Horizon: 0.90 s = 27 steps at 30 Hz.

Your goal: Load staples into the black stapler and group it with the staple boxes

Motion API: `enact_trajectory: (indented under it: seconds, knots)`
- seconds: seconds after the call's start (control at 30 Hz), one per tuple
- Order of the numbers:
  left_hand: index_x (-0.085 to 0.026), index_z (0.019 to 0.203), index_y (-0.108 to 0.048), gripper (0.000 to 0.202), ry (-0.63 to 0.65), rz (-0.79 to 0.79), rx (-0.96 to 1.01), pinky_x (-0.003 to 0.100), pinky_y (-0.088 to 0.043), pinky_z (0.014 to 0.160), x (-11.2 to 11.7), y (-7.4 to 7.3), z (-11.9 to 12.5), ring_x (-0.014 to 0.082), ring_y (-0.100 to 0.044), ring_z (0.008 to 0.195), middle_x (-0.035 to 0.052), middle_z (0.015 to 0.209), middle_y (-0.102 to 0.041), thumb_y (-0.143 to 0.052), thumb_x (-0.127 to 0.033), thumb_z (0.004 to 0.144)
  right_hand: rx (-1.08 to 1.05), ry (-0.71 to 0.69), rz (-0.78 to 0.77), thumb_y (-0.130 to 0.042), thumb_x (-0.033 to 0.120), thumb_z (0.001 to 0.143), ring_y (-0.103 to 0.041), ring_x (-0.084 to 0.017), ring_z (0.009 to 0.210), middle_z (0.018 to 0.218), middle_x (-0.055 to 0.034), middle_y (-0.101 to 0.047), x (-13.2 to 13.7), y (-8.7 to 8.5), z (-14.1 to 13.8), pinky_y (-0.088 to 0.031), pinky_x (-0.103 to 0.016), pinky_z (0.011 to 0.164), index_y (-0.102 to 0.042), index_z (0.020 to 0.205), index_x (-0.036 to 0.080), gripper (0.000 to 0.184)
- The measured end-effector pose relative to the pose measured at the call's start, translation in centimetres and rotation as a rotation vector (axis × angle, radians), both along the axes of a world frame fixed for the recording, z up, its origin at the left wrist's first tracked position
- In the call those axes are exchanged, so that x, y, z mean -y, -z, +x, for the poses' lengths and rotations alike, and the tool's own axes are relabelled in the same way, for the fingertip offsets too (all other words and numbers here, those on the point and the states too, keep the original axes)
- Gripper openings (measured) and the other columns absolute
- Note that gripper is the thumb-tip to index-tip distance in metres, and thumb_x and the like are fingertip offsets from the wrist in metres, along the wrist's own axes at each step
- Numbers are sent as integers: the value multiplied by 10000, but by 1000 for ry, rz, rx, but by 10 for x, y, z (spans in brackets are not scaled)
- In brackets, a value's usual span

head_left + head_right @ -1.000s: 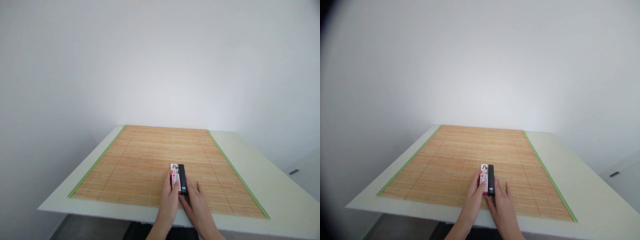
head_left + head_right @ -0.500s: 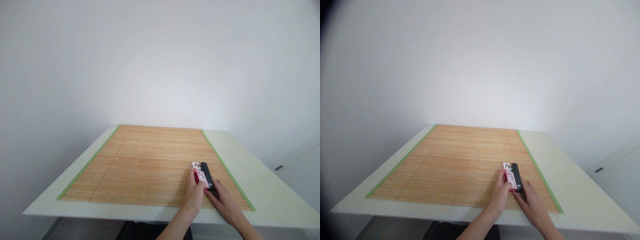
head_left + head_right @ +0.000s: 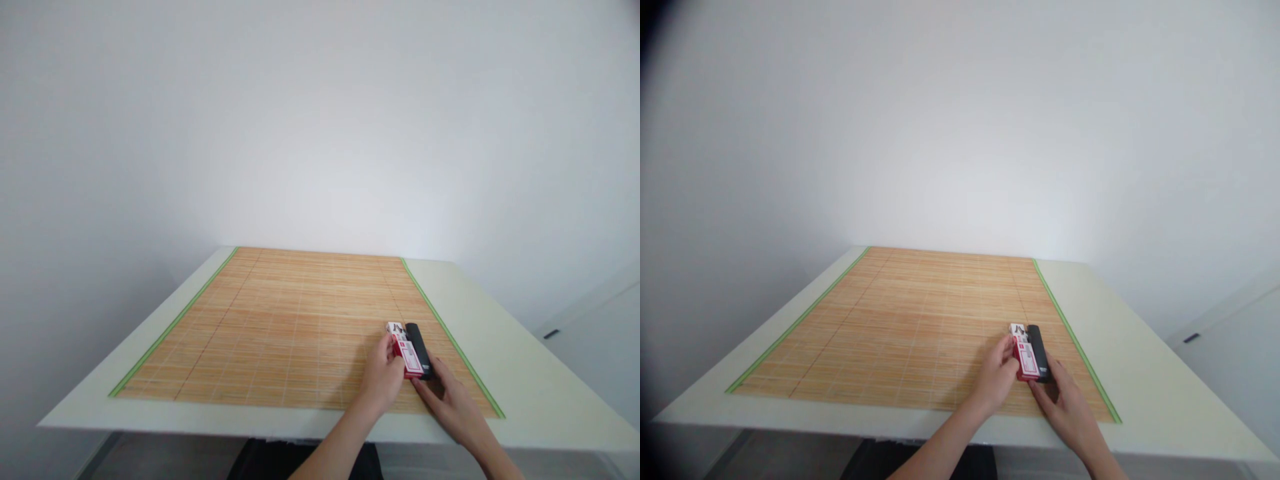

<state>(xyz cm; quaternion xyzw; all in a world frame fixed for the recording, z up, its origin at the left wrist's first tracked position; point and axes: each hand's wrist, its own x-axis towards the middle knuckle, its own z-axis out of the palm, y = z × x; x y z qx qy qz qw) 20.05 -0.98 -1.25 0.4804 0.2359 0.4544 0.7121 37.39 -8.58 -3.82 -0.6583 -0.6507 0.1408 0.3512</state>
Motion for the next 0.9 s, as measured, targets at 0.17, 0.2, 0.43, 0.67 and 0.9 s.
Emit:
enact_trajectory:
  seconds: [0.17,0.2,0.43,0.67,0.9]
  knots:
    - [-213,1397,-586,610,-46,47,-69,376,-513,1088,1,5,0,214,-648,1245,78,1407,-652,-459,-51,823,-19,-7,-12,-599,539,929,-611,-312,1283,1413,-125,-630,-1,1,1,-499,-473,1104,-487,1490,233,649]
    - [-213,1408,-579,619,-58,52,-93,373,-515,1083,1,7,-1,212,-648,1244,78,1405,-652,-458,-50,823,-16,-6,-15,-599,538,928,-616,-311,1274,1403,-125,-636,-1,1,1,-499,-472,1103,-493,1485,232,645]
    - [-212,1453,-555,670,-160,124,-399,402,-501,1045,3,14,-4,241,-653,1151,99,1395,-644,-506,-62,802,-12,3,-12,-593,530,927,-606,-317,1289,1419,-145,-624,-1,3,2,-483,-478,1121,-472,1510,211,675]
    - [-218,1463,-540,655,-179,154,-437,377,-465,1068,4,14,-8,236,-608,1219,90,1447,-604,-503,-70,826,-7,10,21,-588,521,933,-592,-310,1322,1462,-117,-601,-1,7,4,-466,-486,1140,-448,1530,245,672]
    - [-204,1403,-580,588,-177,120,-426,359,-476,1042,1,13,-8,209,-638,1139,81,1405,-639,-502,-78,834,-38,24,8,-608,522,915,-619,-322,1294,1450,-136,-613,-1,13,4,-496,-486,1111,-439,1538,228,709]
